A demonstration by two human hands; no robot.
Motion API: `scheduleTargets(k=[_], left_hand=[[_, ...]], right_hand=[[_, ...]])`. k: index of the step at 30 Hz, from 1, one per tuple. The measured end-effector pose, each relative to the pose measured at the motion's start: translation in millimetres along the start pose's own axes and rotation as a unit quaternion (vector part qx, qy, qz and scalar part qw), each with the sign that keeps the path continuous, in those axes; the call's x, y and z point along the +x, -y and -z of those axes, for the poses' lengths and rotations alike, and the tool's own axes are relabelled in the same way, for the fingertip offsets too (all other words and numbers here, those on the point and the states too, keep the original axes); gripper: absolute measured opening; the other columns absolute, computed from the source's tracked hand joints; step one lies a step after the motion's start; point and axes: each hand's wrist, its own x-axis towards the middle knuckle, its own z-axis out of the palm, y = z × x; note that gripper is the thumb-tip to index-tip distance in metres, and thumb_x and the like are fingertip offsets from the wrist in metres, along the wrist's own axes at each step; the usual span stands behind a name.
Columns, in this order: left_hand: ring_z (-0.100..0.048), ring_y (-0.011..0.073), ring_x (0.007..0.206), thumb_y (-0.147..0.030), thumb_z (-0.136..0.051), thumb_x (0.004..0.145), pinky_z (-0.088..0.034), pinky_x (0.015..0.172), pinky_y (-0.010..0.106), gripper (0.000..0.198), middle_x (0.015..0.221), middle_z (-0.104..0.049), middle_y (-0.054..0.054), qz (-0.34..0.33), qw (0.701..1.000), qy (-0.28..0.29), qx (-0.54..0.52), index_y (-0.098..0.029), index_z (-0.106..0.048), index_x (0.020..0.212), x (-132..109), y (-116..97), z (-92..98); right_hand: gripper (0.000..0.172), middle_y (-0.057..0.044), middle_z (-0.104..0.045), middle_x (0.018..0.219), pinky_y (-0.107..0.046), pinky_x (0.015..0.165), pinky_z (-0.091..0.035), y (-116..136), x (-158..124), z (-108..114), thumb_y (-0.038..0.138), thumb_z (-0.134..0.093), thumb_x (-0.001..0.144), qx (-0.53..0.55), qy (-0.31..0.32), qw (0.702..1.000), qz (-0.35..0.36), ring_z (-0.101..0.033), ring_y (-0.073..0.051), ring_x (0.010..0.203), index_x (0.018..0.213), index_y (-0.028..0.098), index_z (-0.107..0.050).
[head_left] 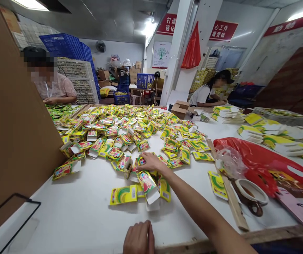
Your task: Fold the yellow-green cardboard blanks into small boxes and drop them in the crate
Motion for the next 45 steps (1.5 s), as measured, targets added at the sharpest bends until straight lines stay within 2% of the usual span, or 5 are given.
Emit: scheduleTargets(k=[8, 16, 24, 32, 45], left_hand=[[-0.058, 0.0182, 0.064, -0.016, -0.040, 0.090, -0.043, 0.061, 0.029, 0.017, 0.070, -0.061, 0.003, 0.014, 0.993, 0.116, -0.006, -0.019, -0.057, 0.086, 11.7, -10.8, 23.7], [-0.058, 0.0198, 0.071, -0.015, -0.044, 0.088, -0.047, 0.065, 0.033, 0.014, 0.075, -0.059, 0.004, 0.039, 0.983, 0.174, -0.042, -0.019, -0.057, 0.084, 10.2, -14.0, 27.8], [-0.045, 0.0253, 0.122, -0.020, -0.052, 0.086, -0.039, 0.099, 0.048, 0.045, 0.127, -0.047, 0.014, 0.160, 0.953, 0.076, -0.247, -0.020, -0.033, 0.126, 5.2, -5.3, 34.9], [-0.060, 0.0187, 0.105, -0.024, -0.048, 0.088, -0.049, 0.088, 0.035, 0.047, 0.119, -0.057, 0.009, 0.289, 0.826, 0.161, -0.456, -0.024, -0.025, 0.130, 9.2, 1.3, 46.6], [-0.061, 0.0151, 0.082, -0.027, -0.049, 0.087, -0.050, 0.080, 0.032, 0.048, 0.094, -0.060, 0.003, 0.266, 0.843, 0.237, -0.403, -0.021, -0.034, 0.132, 22.6, 13.4, 54.2]], right_hand=[[0.050, -0.011, -0.051, 0.129, -0.037, 0.099, -0.035, 25.9, -90.5, 11.0, 0.056, -0.046, 0.086, 0.069, -0.096, 0.992, 0.041, -0.046, -0.023, 0.120, 0.120, 0.021, -0.056], [0.025, -0.013, -0.050, 0.122, -0.046, 0.098, -0.033, 50.1, -189.8, -34.0, 0.033, -0.074, 0.068, 0.109, -0.224, 0.968, -0.010, -0.042, -0.030, 0.117, 0.081, 0.017, -0.060], [0.009, 0.000, -0.064, 0.083, -0.029, 0.072, -0.046, 77.0, -211.0, 5.0, 0.020, -0.062, 0.077, 0.330, -0.150, 0.930, 0.063, -0.060, -0.018, 0.079, 0.085, 0.022, -0.060], [0.028, -0.004, -0.062, 0.096, -0.032, 0.078, -0.050, 81.1, -223.1, -60.2, 0.021, -0.058, 0.081, 0.501, -0.227, 0.835, -0.002, -0.061, -0.018, 0.089, 0.105, 0.023, -0.046], [0.013, -0.004, -0.065, 0.090, -0.032, 0.078, -0.048, 75.4, -218.5, -67.4, 0.020, -0.050, 0.085, 0.432, -0.192, 0.881, 0.010, -0.061, -0.020, 0.085, 0.095, 0.021, -0.058]])
